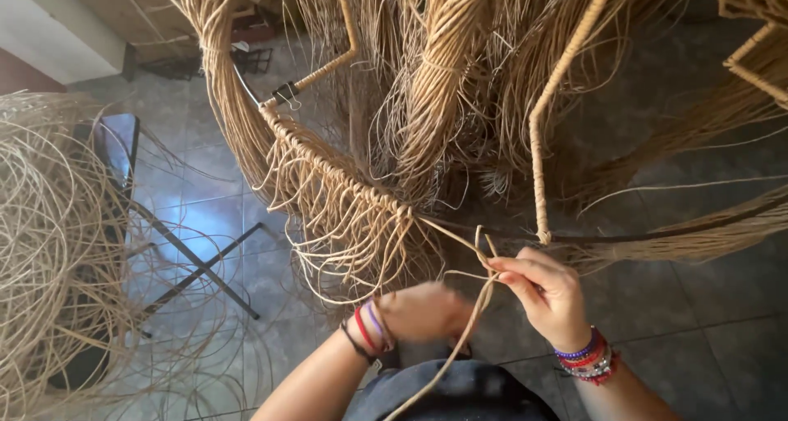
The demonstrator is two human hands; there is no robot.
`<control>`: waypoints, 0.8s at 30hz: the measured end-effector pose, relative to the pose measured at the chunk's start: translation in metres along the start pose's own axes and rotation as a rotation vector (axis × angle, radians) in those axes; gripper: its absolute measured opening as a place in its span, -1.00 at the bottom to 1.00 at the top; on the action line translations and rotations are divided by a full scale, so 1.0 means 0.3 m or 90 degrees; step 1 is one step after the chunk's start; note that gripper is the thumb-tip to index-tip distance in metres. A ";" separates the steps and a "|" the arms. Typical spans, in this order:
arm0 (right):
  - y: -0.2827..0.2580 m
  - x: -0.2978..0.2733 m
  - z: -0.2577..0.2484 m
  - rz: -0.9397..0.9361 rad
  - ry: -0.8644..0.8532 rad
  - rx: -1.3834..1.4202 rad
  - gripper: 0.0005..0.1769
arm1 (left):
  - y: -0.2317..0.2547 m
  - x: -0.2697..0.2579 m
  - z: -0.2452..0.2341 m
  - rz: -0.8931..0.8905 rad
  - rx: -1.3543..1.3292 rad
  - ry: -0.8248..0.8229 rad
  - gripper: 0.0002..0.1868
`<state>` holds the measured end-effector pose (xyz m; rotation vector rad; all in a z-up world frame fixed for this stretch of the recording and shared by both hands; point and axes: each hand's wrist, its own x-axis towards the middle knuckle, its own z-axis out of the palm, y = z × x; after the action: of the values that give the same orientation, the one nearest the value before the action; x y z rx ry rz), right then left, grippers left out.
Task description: Weaving natural fiber strands onto a large furniture frame to create a decorative structure.
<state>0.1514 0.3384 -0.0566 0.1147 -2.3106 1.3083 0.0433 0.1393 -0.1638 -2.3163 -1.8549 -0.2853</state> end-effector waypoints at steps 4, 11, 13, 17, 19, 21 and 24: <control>0.014 -0.005 0.009 -0.002 -0.002 0.020 -0.73 | -0.018 0.087 -0.310 -0.254 -0.614 -0.140 -0.69; -0.001 0.011 0.025 -0.015 -0.009 -0.029 -0.72 | -0.057 0.041 -0.353 -0.289 -0.596 -0.088 -0.70; 0.002 0.001 0.033 -0.009 -0.016 -0.023 -0.72 | -0.054 0.055 -0.403 -0.336 -0.515 -0.181 -0.68; -0.014 0.004 0.040 0.003 0.005 -0.010 -0.72 | -0.027 0.090 -0.337 -0.261 -0.686 0.066 -0.83; -0.020 0.014 0.034 0.001 0.023 -0.018 -0.70 | -0.017 0.063 -0.261 -0.262 -0.596 0.007 -0.81; -0.018 0.017 0.039 0.009 0.028 -0.009 -0.70 | -0.010 0.010 -0.218 -0.308 -0.402 -0.204 -0.83; -0.010 0.010 0.058 0.012 0.012 -0.014 -0.71 | -0.035 0.104 -0.398 -0.305 -0.744 0.144 -0.88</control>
<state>0.1435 0.3229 -0.0604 0.0737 -2.3150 1.2870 0.0339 0.1423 -0.0403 -2.0529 -2.4272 -2.0455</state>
